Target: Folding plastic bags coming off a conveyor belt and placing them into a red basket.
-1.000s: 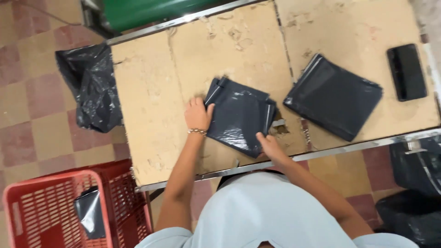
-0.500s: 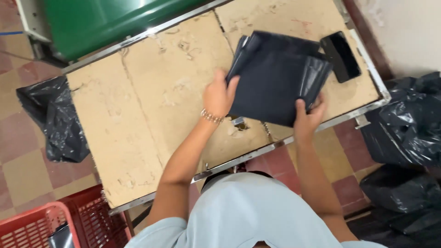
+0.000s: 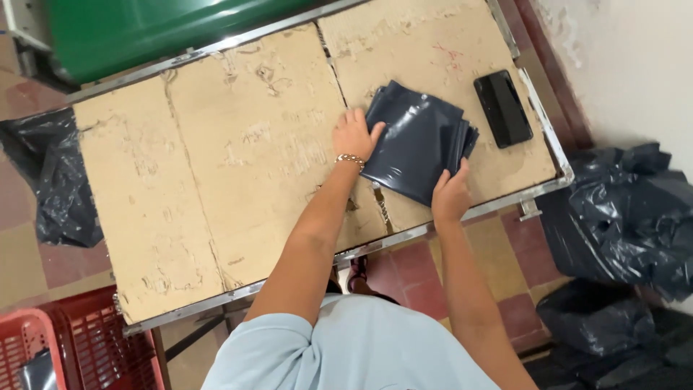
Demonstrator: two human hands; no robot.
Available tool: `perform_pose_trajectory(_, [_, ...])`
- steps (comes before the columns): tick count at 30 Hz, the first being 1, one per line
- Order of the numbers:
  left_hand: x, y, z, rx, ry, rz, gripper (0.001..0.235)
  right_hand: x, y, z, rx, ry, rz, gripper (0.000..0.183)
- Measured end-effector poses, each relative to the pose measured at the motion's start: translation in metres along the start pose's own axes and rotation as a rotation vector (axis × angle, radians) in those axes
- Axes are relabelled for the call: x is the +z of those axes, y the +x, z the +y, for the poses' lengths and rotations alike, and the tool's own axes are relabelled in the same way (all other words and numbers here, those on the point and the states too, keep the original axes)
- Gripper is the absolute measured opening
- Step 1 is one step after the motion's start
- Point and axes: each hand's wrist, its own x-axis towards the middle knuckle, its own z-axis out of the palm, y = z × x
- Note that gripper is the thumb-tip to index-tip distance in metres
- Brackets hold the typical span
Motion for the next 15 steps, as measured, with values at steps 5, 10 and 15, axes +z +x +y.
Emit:
perform_pose_trajectory(5, [0.008, 0.021, 0.021, -0.213, -0.111, -0.07, 0.071, -0.009, 0.003, -0.01, -0.034, 0.048, 0.04, 0.047])
perform_pose_trajectory(10, [-0.036, 0.011, 0.035, -0.195, -0.221, -0.202, 0.049, -0.02, 0.007, -0.005, -0.082, 0.043, -0.006, 0.057])
perform_pose_trajectory(15, [-0.085, -0.039, 0.023, 0.21, -0.518, 0.012, 0.031, -0.077, 0.069, -0.021, -0.623, -0.107, 0.288, 0.113])
